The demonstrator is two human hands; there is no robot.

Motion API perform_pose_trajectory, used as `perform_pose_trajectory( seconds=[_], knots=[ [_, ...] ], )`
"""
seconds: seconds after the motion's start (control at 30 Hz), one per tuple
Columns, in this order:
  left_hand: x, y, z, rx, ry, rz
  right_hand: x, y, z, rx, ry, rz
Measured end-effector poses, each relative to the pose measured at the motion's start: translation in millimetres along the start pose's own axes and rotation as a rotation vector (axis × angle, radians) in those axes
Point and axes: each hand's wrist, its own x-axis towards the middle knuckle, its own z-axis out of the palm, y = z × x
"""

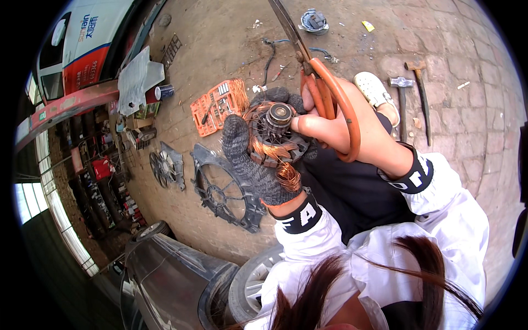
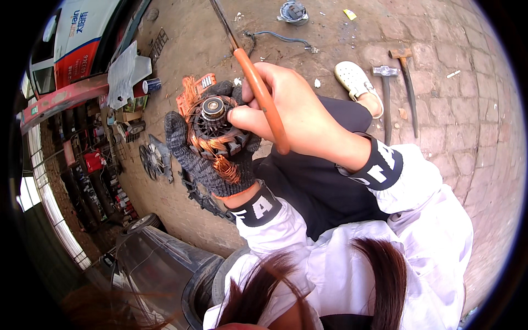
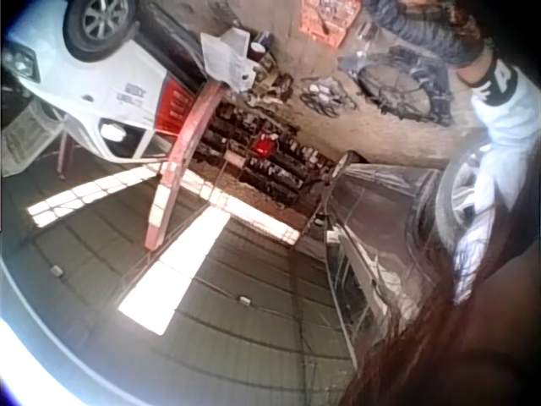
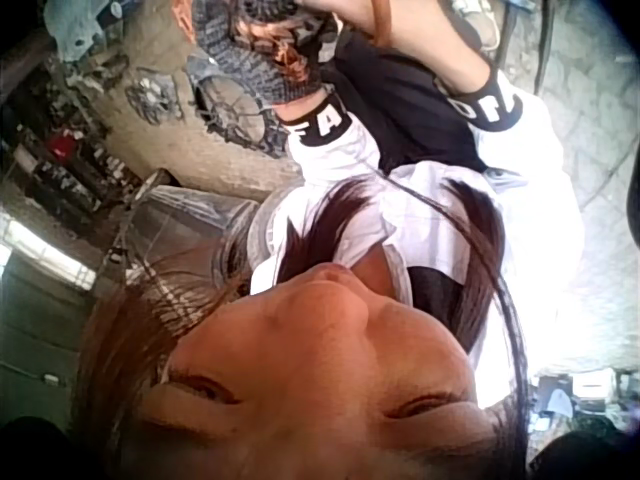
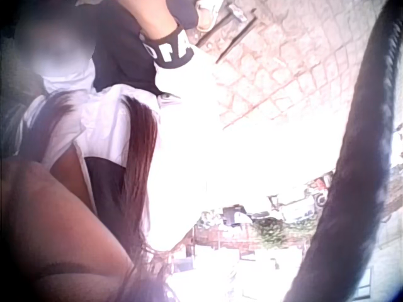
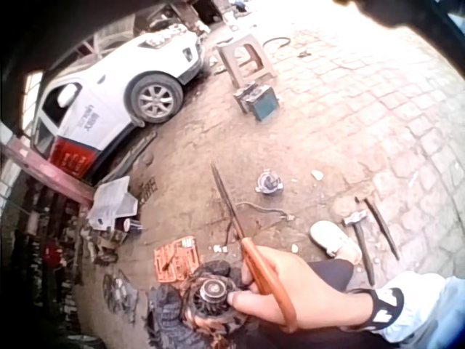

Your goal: The person sits on the ground and uses large orange-handled shears to cut copper windings on a motor armature held in their left hand. They repeatedly position the shears and snip the wires, occasionally adjusting their grip on the component.

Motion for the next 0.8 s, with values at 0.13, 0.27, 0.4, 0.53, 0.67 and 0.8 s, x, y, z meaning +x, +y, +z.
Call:
perform_pose_trajectory(
  seconds=[0.13, 0.27, 0.4, 0.53, 0.67, 0.8],
  knots=[
    [0.5, -0.7, -0.5, -0.002, -0.004, -0.017, 3.0, 4.2, -2.2, 0.088, -0.004, 0.044],
    [-2.0, -2.2, -3.1, -0.005, 0.000, -0.020, -0.1, 5.9, -6.4, 0.060, -0.011, 0.006],
    [-1.0, -1.0, -2.4, -0.014, 0.002, -0.020, -1.6, -12.1, -13.4, -0.148, -0.006, -0.053],
    [0.6, -0.2, -3.5, -0.022, -0.002, -0.015, -0.3, -6.3, -16.1, -0.252, -0.016, -0.161],
    [2.8, -0.1, -1.0, -0.023, -0.004, -0.026, -1.0, -0.1, -14.1, -0.244, 0.040, -0.167],
    [3.3, -0.9, -0.6, -0.025, -0.003, -0.040, -2.0, 4.5, -14.6, -0.222, 0.074, -0.191]
  ],
)
